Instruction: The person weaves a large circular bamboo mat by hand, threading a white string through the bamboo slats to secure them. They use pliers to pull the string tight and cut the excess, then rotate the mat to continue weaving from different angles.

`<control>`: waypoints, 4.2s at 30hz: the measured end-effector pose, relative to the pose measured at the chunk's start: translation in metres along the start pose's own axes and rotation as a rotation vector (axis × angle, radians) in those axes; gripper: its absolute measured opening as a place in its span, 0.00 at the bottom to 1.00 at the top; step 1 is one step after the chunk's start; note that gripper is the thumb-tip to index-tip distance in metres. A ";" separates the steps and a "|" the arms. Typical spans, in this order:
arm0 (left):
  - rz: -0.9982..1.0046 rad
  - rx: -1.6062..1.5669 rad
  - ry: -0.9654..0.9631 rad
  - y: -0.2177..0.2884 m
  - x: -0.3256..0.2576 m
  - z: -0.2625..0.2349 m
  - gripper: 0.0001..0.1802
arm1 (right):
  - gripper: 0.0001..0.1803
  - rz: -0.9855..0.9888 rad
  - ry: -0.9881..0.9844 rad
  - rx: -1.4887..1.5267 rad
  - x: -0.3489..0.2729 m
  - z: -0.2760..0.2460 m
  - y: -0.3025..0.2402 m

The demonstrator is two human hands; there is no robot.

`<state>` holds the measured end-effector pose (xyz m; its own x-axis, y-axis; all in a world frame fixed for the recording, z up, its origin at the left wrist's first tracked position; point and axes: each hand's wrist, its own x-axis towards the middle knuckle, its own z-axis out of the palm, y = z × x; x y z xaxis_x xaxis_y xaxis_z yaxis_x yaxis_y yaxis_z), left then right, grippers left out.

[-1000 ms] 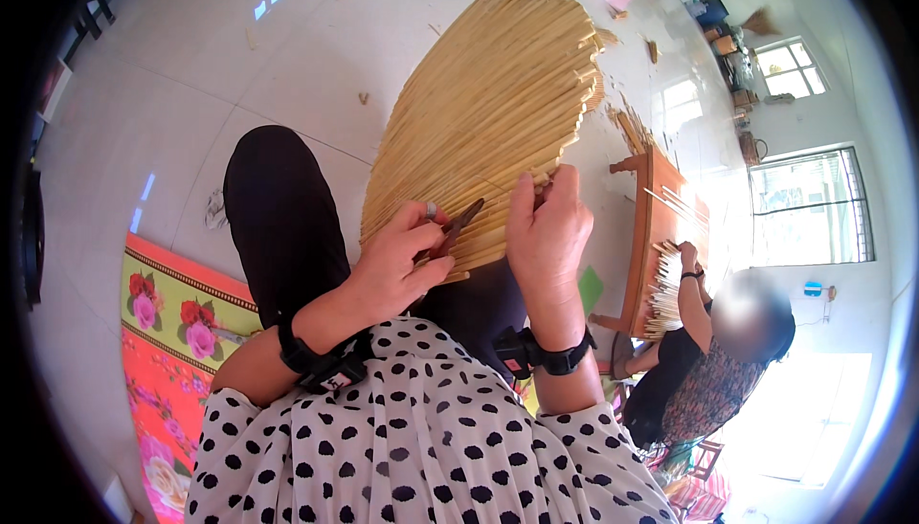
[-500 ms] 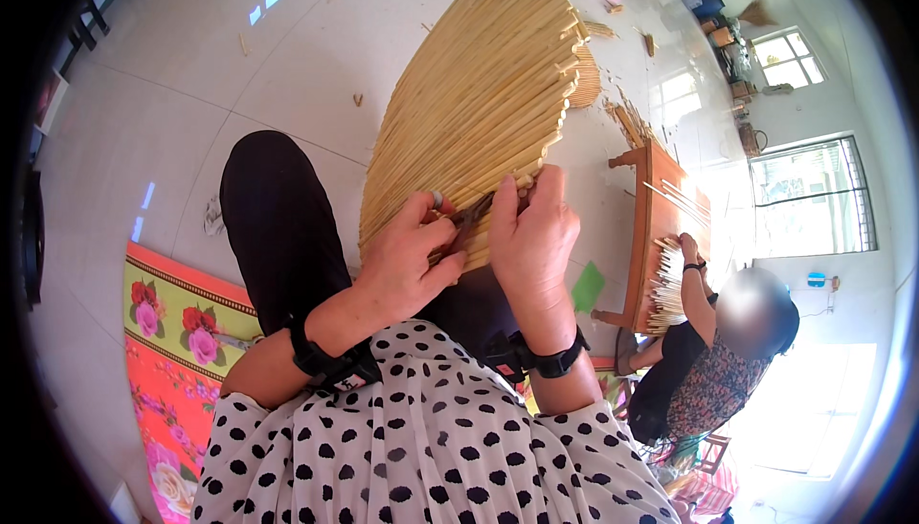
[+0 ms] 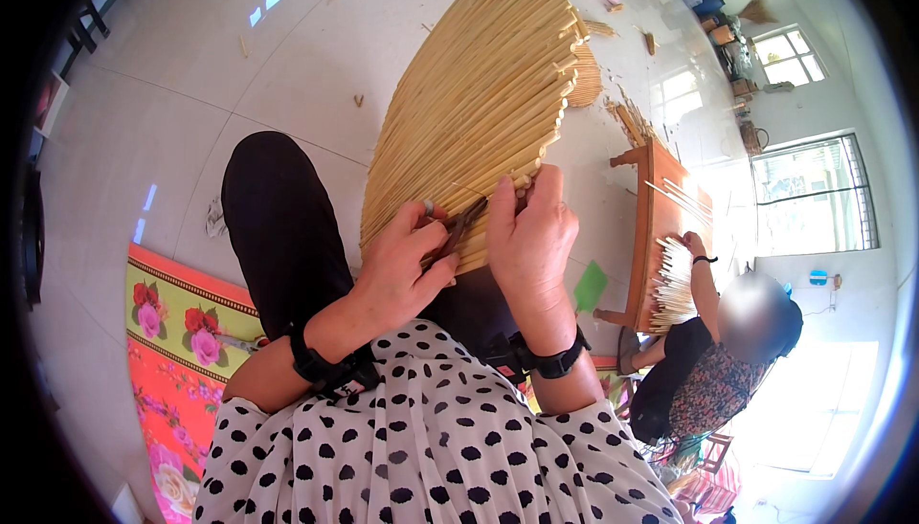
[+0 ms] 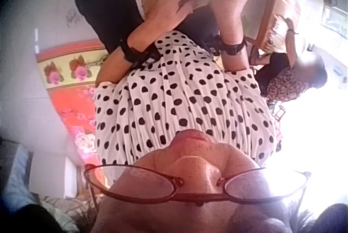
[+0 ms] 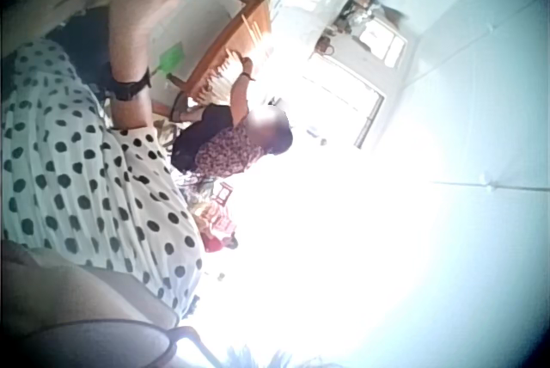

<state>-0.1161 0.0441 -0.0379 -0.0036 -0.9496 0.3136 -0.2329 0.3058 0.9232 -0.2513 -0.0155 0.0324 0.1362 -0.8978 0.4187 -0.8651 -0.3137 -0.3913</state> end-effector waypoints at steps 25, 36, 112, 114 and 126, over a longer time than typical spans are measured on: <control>0.099 -0.041 0.034 0.003 0.004 -0.001 0.11 | 0.12 0.085 0.079 0.024 -0.002 0.006 -0.008; 0.180 0.194 0.164 0.017 -0.008 -0.069 0.09 | 0.13 0.040 0.002 -0.050 0.008 0.012 -0.027; -0.193 0.623 -0.032 -0.143 -0.008 0.009 0.05 | 0.10 -0.062 0.067 0.126 0.006 0.018 0.006; -0.195 0.654 -0.050 -0.142 -0.007 0.012 0.05 | 0.10 -0.066 0.078 0.116 0.007 0.019 0.012; -0.172 0.493 -0.034 -0.140 0.000 0.008 0.05 | 0.10 -0.068 0.115 0.160 0.010 0.022 0.020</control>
<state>-0.0912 0.0010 -0.1688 0.0451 -0.9874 0.1519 -0.6630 0.0841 0.7438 -0.2561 -0.0378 0.0109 0.1276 -0.8348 0.5355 -0.7671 -0.4253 -0.4803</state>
